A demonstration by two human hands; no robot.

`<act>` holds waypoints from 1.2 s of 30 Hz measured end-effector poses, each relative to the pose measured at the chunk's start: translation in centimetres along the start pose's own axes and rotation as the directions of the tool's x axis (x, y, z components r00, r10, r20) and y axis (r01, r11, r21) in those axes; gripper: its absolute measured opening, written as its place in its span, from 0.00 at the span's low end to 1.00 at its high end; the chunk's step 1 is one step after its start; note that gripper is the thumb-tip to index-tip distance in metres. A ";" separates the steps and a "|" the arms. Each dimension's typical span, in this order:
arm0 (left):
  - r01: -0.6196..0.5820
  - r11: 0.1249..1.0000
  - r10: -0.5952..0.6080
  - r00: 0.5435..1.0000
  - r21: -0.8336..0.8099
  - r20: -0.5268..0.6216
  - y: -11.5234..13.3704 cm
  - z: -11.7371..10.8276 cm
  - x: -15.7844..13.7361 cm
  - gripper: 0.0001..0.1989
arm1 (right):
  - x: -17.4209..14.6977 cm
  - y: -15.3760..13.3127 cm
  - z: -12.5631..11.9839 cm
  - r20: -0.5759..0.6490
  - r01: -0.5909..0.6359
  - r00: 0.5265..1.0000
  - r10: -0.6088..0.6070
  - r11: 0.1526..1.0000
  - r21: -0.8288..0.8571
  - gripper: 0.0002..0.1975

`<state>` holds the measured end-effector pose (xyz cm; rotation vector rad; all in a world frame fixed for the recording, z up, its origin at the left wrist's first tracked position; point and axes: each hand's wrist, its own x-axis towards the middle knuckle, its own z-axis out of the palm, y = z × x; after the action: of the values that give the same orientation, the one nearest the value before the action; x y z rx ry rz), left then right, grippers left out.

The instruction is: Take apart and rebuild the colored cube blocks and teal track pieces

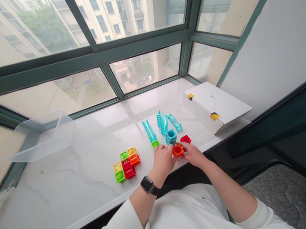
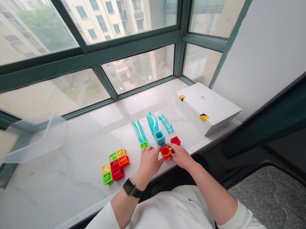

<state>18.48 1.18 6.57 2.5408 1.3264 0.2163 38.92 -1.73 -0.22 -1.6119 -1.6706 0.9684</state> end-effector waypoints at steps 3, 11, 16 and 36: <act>-0.005 1.000 0.005 0.999 -0.005 -0.032 -0.2 -0.5 -0.5 0.17 | 0.1 -0.5 -0.1 0.004 -0.018 1.000 0.018 1.000 0.001 0.33; 0.059 0.987 -0.103 0.944 -0.148 -0.312 -5.3 -4.3 -5.1 0.12 | 0.2 -1.0 -0.3 0.020 -0.030 0.999 0.031 0.999 -0.041 0.35; 0.266 0.952 -0.303 0.892 -0.152 -0.335 -11.6 -4.0 -8.8 0.12 | 0.0 -1.0 -0.4 0.018 -0.039 0.999 0.040 0.997 -0.067 0.35; 0.388 0.887 -0.460 0.800 -0.253 -0.385 -17.5 1.5 -12.4 0.15 | -2.9 -12.2 -4.7 -0.155 0.237 0.949 -0.276 0.945 -0.226 0.13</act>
<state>-1.90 0.36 -0.25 2.0504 1.9156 0.8017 36.38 -4.08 12.72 -1.5094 -1.8403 0.5133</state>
